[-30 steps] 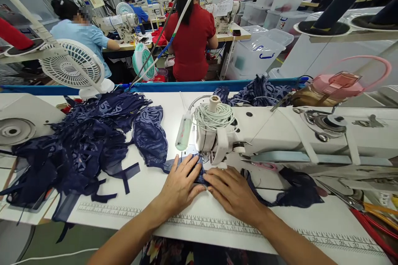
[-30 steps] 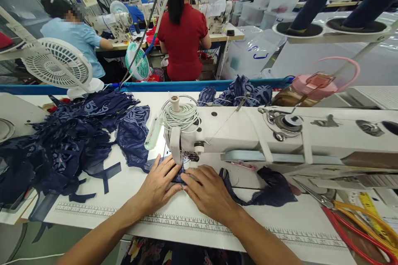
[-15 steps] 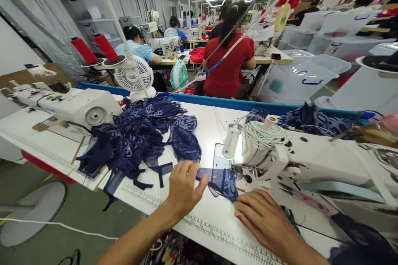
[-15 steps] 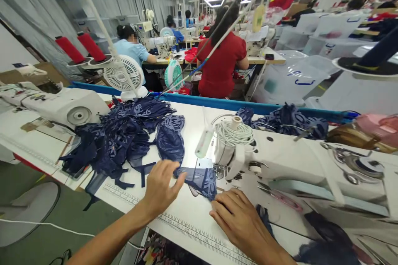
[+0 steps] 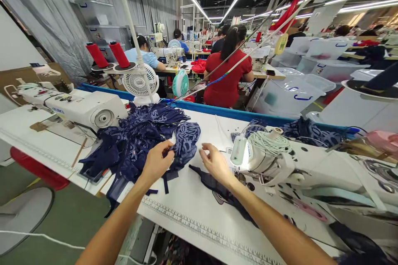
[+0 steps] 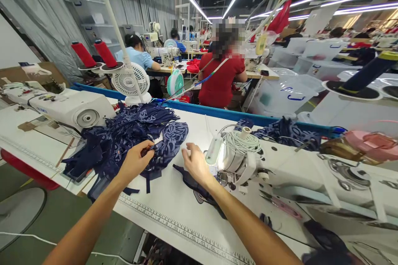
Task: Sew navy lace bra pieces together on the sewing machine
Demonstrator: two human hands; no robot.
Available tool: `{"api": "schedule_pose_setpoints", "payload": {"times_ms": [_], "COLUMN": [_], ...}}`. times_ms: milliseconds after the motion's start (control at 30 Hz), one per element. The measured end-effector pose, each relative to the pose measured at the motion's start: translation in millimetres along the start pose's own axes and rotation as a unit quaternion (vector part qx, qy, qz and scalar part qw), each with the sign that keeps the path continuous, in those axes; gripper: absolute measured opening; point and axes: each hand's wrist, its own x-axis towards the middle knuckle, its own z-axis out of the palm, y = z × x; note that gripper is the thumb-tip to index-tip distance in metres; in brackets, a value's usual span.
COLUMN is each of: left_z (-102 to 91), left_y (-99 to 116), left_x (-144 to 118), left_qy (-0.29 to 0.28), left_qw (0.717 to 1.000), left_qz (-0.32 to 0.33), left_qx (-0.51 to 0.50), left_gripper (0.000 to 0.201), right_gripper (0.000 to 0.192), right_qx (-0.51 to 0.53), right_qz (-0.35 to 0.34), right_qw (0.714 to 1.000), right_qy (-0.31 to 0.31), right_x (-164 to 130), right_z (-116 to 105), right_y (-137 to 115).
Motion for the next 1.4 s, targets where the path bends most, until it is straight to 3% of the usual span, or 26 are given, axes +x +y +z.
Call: {"api": "schedule_pose_setpoints", "payload": {"times_ms": [133, 267, 333, 400, 433, 500, 567, 600, 733, 767, 833, 900, 967, 1033, 1100, 1200, 1300, 1400], "left_z": [-6.2, -7.5, -14.7, -22.8, -25.3, -24.5, -15.2, -8.5, 9.4, 8.8, 4.1, 2.9, 13.4, 37.2, 66.9, 98.7, 104.1, 105.7], "left_y": [-14, -21, -19, -13, -11, -11, -19, -27, -65, -70, -70, -53, -24, 10, 38, 60, 66, 68], "left_x": [-14, -12, -4, 3, 5, 0, -17, -31, -96, -109, -122, -120, -105, -85, -64, -41, -33, -32], "left_qy": [0.005, 0.07, 0.153, 0.244, 0.283, 0.316, 0.29, 0.259, 0.103, 0.092, 0.123, 0.168, 0.166, 0.114, 0.034, -0.112, -0.21, -0.208], "left_qw": [0.998, 0.994, 0.984, 0.963, 0.95, 0.933, 0.934, 0.94, 0.955, 0.955, 0.952, 0.945, 0.942, 0.949, 0.959, 0.947, 0.93, 0.943], "left_qz": [-0.006, -0.01, 0.006, 0.036, 0.057, 0.116, 0.185, 0.214, 0.268, 0.271, 0.27, 0.274, 0.288, 0.293, 0.278, 0.298, 0.298, 0.252], "left_qx": [-0.059, -0.079, -0.09, -0.107, -0.117, -0.128, -0.095, -0.061, 0.069, 0.075, 0.074, 0.059, 0.039, 0.026, 0.039, 0.029, -0.05, -0.065], "left_gripper": [0.017, 0.016, 0.017, 0.016, 0.015, 0.012, 0.013, 0.016, 0.036, 0.038, 0.034, 0.03, 0.027, 0.022, 0.021, 0.021, 0.015, 0.024], "right_gripper": [0.041, 0.018, 0.01, 0.017, 0.02, 0.022, 0.023, 0.023, 0.024, 0.022, 0.017, 0.012, 0.013, 0.018, 0.019, 0.018, 0.015, 0.014], "right_qx": [0.015, -0.025, -0.052, -0.08, -0.097, -0.176, -0.218, -0.221, -0.189, -0.172, -0.144, -0.143, -0.176, -0.23, -0.275, -0.264, -0.176, -0.08], "right_qz": [0.019, -0.019, -0.046, -0.095, -0.138, -0.306, -0.397, -0.405, -0.323, -0.279, -0.191, -0.106, -0.045, -0.022, -0.042, -0.097, -0.096, -0.039], "right_qw": [0.998, 0.998, 0.997, 0.992, 0.985, 0.93, 0.884, 0.882, 0.925, 0.942, 0.971, 0.98, 0.977, 0.968, 0.958, 0.957, 0.976, 0.995], "right_qy": [-0.054, -0.054, -0.03, 0.013, 0.034, 0.101, 0.116, 0.095, -0.071, -0.069, 0.003, 0.085, 0.111, 0.095, 0.074, 0.064, 0.084, 0.05], "right_x": [34, 27, 17, 4, -5, -29, -61, -79, -155, -170, -189, -191, -180, -163, -148, -143, -153, -156], "right_z": [32, 42, 31, 12, 1, -21, -36, -42, -56, -60, -68, -72, -70, -62, -53, -48, -54, -63], "right_y": [-11, -34, -52, -72, -80, -87, -79, -70, -21, -10, 8, 21, 28, 31, 31, 25, 20, 23]}}
